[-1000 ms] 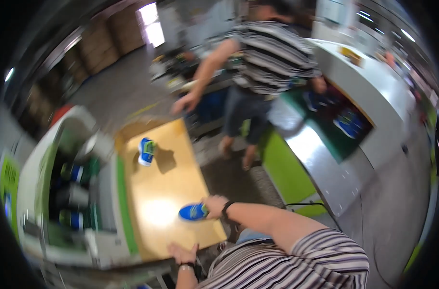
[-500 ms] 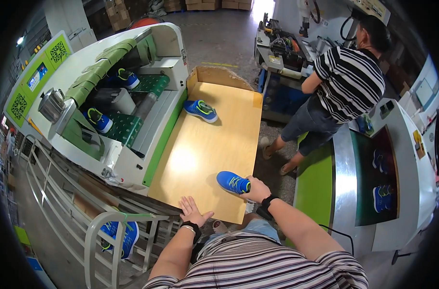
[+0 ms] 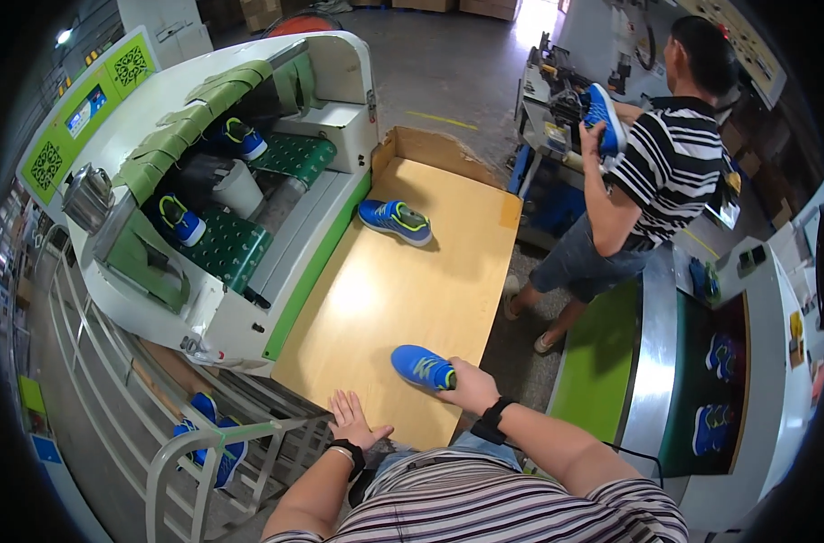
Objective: Inspecting sneakers and placing them onto a conveyor belt for heat treatment or drying.
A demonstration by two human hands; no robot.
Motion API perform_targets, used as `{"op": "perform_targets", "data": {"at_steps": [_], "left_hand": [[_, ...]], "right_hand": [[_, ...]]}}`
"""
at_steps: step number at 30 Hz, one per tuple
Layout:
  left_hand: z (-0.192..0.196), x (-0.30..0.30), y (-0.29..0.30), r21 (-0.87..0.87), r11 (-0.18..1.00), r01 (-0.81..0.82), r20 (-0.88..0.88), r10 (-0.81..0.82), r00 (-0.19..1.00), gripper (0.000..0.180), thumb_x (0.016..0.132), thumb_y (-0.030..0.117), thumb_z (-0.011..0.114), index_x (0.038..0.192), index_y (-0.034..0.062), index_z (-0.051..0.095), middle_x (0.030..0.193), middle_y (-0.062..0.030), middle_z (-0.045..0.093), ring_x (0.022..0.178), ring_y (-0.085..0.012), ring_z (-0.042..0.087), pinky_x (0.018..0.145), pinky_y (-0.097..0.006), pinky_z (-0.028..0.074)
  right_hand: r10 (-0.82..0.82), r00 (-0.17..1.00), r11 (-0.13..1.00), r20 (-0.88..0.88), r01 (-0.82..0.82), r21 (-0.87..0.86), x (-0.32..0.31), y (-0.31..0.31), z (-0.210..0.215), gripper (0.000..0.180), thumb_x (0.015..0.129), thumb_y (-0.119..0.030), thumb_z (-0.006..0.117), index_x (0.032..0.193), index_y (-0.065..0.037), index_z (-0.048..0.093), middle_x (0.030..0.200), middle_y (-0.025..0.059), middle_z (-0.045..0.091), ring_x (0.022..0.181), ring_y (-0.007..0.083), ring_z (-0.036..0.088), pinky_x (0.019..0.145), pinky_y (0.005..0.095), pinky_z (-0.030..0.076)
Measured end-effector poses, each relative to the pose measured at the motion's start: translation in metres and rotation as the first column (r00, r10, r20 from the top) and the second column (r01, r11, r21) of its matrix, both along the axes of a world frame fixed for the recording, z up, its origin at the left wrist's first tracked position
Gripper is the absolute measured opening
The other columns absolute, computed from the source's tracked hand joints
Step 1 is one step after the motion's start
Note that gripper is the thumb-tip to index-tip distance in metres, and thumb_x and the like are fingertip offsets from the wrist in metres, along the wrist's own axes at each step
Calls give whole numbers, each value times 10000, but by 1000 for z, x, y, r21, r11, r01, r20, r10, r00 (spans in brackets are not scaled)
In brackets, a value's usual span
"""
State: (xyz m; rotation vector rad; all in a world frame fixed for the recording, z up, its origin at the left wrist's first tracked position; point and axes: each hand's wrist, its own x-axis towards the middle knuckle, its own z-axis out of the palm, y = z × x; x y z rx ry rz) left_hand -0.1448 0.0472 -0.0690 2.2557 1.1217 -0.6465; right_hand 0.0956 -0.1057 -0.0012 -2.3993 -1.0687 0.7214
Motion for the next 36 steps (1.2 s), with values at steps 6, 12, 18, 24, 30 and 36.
{"op": "perform_targets", "data": {"at_steps": [6, 12, 18, 24, 30, 36], "left_hand": [[4, 8, 1, 8, 1000, 6, -69, -5, 998, 1341, 668, 737, 705, 1546, 10, -1, 1598, -248, -144, 1481, -421, -124, 1111, -667, 176], [-4, 6, 6, -25, 1000, -15, -96, 13, 995, 1344, 660, 776, 675, 1551, 22, 7, 1598, -264, -114, 1483, -429, -101, 1102, -675, 182], [-7, 5, 5, -25, 999, -34, -107, 31, 994, 1326, 663, 798, 649, 1556, 43, 23, 1601, -259, -101, 1484, -430, -82, 1096, -694, 176], [-4, 2, 6, -24, 1000, -3, -89, 1, 996, 1320, 668, 824, 616, 1557, 49, 23, 1607, -244, -100, 1485, -423, -90, 1092, -703, 177], [-7, -1, 2, 16, 999, 28, -87, -26, 996, 1274, 690, 836, 572, 1571, 111, 5, 1619, -191, -130, 1496, -376, -100, 1105, -684, 178], [-14, -5, -1, 43, 998, 52, -87, -48, 995, 1289, 711, 778, 619, 1561, 95, -68, 1616, -184, -156, 1490, -376, -136, 1102, -683, 189]], "right_hand": [[447, 878, 895, -173, -441, 70, 22, 77, -6, 707, 768, -439, 746, 1285, -9, 528, 1137, 234, 636, 1049, 386, 617, 900, 439, 497], [469, 878, 872, 100, -478, 108, 141, 203, -6, 606, 793, -398, 742, 1240, -24, 577, 1179, 208, 611, 1114, 376, 569, 965, 442, 449], [-91, 994, 951, 55, 71, 300, 249, 314, -35, 774, 711, -290, 837, 1346, -8, 496, 1275, 226, 592, 1194, 388, 548, 1026, 430, 436], [-41, 988, 977, 151, 7, 215, 211, 255, -54, 565, 765, -365, 770, 1202, -55, 588, 1098, 222, 661, 1031, 395, 622, 897, 452, 494], [98, 979, 973, 180, -133, 191, 118, 137, -35, 636, 749, -348, 780, 1264, -53, 553, 1051, 214, 649, 1003, 391, 613, 883, 456, 495], [151, 986, 972, 73, -162, 169, 29, 45, -28, 594, 766, -337, 770, 1228, -35, 553, 1010, 224, 648, 995, 393, 612, 856, 455, 495]]}}
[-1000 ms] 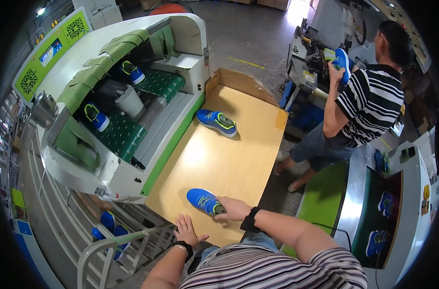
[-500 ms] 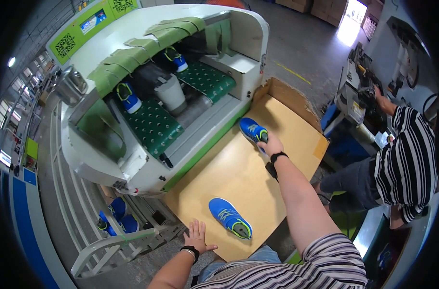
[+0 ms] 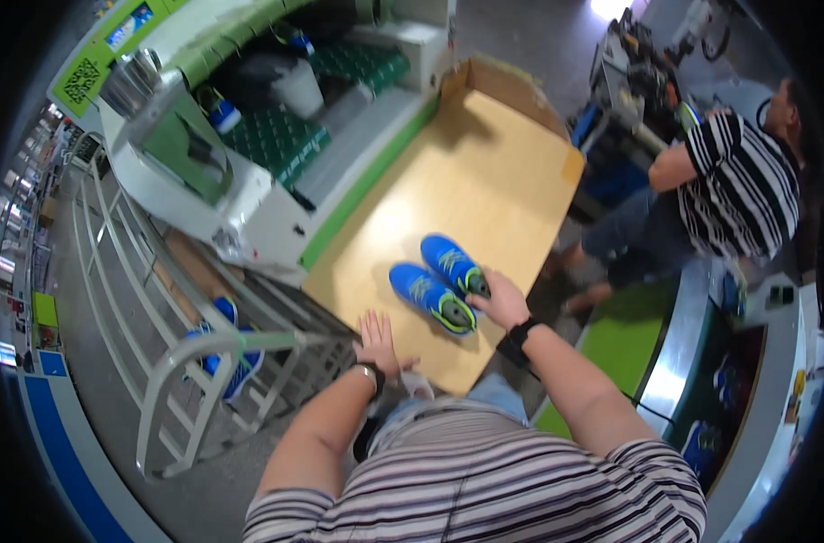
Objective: Inspecting sneakers and placing them onto a conveyor belt for heat treatment or drying.
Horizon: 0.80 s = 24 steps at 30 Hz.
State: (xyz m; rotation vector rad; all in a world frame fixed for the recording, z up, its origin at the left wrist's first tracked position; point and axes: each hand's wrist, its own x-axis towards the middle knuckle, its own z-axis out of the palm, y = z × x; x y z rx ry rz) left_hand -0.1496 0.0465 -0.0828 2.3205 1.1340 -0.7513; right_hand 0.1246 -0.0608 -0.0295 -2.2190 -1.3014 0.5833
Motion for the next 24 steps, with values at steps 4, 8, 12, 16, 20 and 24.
{"op": "perform_targets", "data": {"at_steps": [4, 8, 12, 16, 20, 24], "left_hand": [[1, -1, -1, 7, 1000, 1, 54, -1, 999, 1323, 698, 791, 627, 1553, 76, -86, 1601, -204, -192, 1480, -392, -164, 1093, -682, 208], [6, -1, -3, 37, 999, 16, 60, -18, 998, 1308, 711, 770, 639, 1554, 76, -82, 1597, -197, -212, 1477, -386, -179, 1099, -679, 199], [8, -2, -3, 11, 1000, 8, 64, -9, 998, 1301, 718, 767, 629, 1554, 98, -110, 1594, -183, -234, 1477, -364, -199, 1102, -688, 178], [7, -3, -3, 8, 1000, -4, 84, 3, 996, 1301, 715, 765, 633, 1555, 101, -107, 1597, -186, -223, 1479, -358, -199, 1101, -693, 171], [5, -5, -4, 9, 1000, -14, 115, 13, 993, 1304, 709, 748, 659, 1556, 79, -73, 1603, -196, -191, 1479, -388, -174, 1094, -691, 190], [5, -6, -3, -3, 1000, -17, 142, 17, 990, 1312, 701, 744, 669, 1556, 74, -67, 1603, -202, -185, 1476, -393, -178, 1088, -696, 190]], "right_hand": [[-122, 988, 993, 90, 122, 11, -37, -24, 5, 595, 773, -347, 763, 1218, -17, 547, 1009, 226, 647, 975, 390, 622, 850, 448, 500], [-174, 983, 979, 65, 180, -101, -57, -36, 8, 618, 783, -355, 755, 1253, -26, 524, 1035, 217, 634, 1003, 383, 610, 855, 446, 502], [-198, 975, 975, 102, 206, -78, -65, -41, -1, 691, 811, -360, 729, 1346, -41, 430, 1128, 201, 568, 1086, 376, 557, 882, 458, 497], [-225, 972, 974, 67, 226, -4, -67, -42, -15, 707, 821, -330, 721, 1371, -20, 403, 1184, 217, 524, 1113, 399, 508, 972, 450, 441], [-242, 970, 970, 12, 241, 33, -66, -43, -23, 734, 828, -321, 717, 1404, -24, 372, 1211, 228, 509, 1149, 409, 490, 996, 448, 424], [-259, 965, 965, -45, 260, 15, -65, -43, -25, 737, 833, -322, 718, 1415, -32, 371, 1241, 230, 494, 1184, 409, 478, 1023, 442, 408]]}}
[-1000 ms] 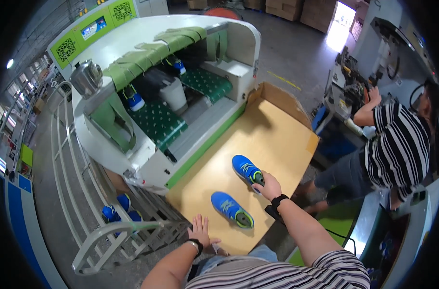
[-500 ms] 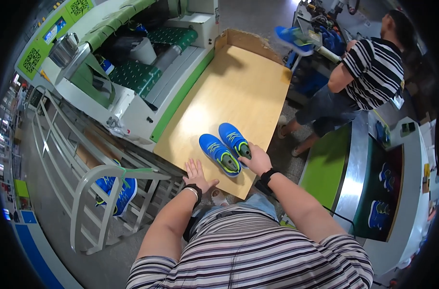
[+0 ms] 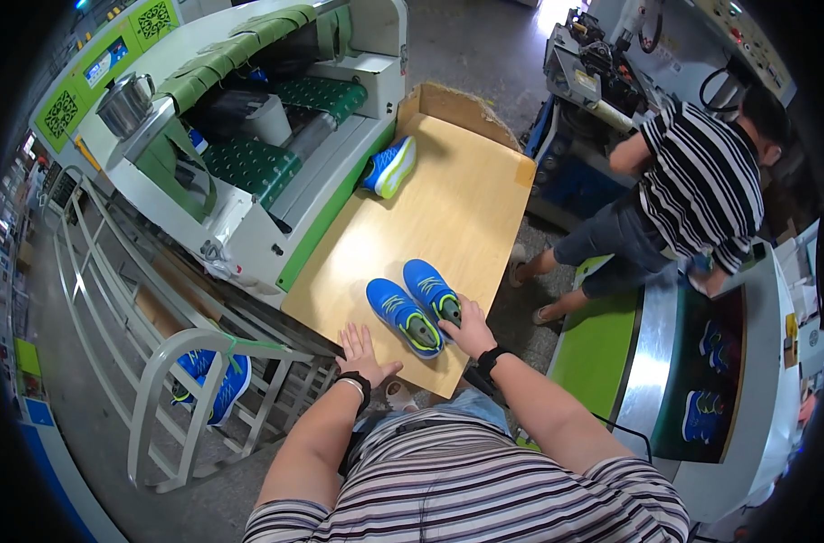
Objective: Inspecting sneakers and placing them onto a conveyor belt for heat treatment or drying.
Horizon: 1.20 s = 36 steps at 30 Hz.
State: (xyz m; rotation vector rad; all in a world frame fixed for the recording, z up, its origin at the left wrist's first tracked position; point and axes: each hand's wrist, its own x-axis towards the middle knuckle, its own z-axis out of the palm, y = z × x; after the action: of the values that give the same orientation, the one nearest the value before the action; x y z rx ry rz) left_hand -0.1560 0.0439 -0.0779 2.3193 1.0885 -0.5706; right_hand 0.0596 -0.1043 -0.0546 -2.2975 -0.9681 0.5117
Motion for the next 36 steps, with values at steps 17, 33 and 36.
{"op": "perform_targets", "data": {"at_steps": [17, 33, 36], "left_hand": [[57, 109, 155, -18, 971, -240, 394, 227, 890, 629, 864, 399, 672, 1310, -24, 539, 1310, -286, 542, 1235, -394, 515, 1076, -393, 385], [13, 297, 142, 515, 794, 325, 121, -442, 889, 1030, 761, 511, 730, 1543, 101, 200, 1630, -127, 102, 1491, -337, 120, 1120, -690, 100], [24, 324, 157, 581, 814, 5, 462, -335, 821, 1028, 722, 429, 802, 1526, 111, 244, 1586, -185, 197, 1452, -358, 223, 1134, -638, 145]], "right_hand": [[-194, 941, 911, -277, 278, 305, 87, -1, 16, 667, 869, -187, 710, 1417, 44, 408, 1261, 237, 590, 1150, 317, 593, 978, 372, 465], [-125, 992, 980, 19, 121, 160, 119, 9, 5, 708, 821, -149, 725, 1414, 10, 373, 1341, 224, 491, 1201, 396, 487, 1003, 458, 414], [-118, 993, 983, -1, 117, 142, 120, 8, 3, 709, 818, -153, 727, 1411, 14, 377, 1340, 231, 487, 1205, 398, 482, 1009, 455, 413]]}}
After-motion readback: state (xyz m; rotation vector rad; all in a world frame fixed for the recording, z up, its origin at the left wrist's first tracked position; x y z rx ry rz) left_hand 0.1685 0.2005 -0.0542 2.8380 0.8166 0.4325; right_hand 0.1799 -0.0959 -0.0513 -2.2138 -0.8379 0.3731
